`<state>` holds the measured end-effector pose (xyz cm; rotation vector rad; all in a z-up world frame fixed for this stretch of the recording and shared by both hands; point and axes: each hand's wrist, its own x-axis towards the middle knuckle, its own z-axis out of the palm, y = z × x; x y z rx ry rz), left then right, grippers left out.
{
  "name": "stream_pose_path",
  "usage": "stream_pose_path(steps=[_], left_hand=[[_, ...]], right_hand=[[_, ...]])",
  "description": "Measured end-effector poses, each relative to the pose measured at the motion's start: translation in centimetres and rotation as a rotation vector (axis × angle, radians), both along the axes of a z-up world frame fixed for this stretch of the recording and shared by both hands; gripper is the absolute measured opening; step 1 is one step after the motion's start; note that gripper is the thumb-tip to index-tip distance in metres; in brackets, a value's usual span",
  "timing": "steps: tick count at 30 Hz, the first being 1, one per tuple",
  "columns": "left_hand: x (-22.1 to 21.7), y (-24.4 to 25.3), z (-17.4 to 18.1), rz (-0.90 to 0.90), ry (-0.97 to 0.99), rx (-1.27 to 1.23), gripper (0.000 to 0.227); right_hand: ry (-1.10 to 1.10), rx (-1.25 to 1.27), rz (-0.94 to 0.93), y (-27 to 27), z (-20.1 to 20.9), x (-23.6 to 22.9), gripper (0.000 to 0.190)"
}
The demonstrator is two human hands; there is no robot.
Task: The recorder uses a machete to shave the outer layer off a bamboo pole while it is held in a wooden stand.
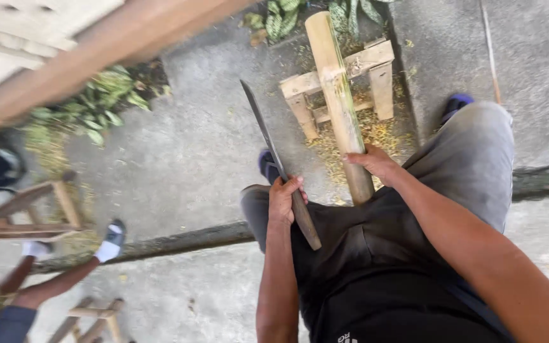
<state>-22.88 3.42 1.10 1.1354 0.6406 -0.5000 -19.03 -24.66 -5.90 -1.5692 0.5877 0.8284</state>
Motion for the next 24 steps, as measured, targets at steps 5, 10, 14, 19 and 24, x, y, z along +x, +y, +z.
stream_pose_path(steps=[5, 10, 14, 19, 24], left_hand=[[1.9, -0.8, -4.3, 0.02, 0.093, 0.051, 0.032], [3.9, -1.9, -2.6, -0.032, 0.243, 0.025, 0.033], [4.7, -2.3, -3.4, -0.069, 0.304, 0.032, 0.034], [4.6, -2.7, -4.6, -0.072, 0.332, 0.043, 0.037], [5.1, -2.7, -4.3, -0.098, 0.322, 0.084, 0.039]], right_hand=[[0.037, 0.349, -0.087, -0.9, -4.1, 0.5, 0.094], [0.177, 0.742, -0.269, -0.7, -2.5, 0.6, 0.08], [0.215, 0.696, -0.295, -0.2, -3.2, -0.2, 0.079], [-0.005, 0.195, -0.18, 2.5, -0.1, 1.1, 0.092], [0.046, -0.111, -0.061, 4.1, 3.7, 2.3, 0.101]])
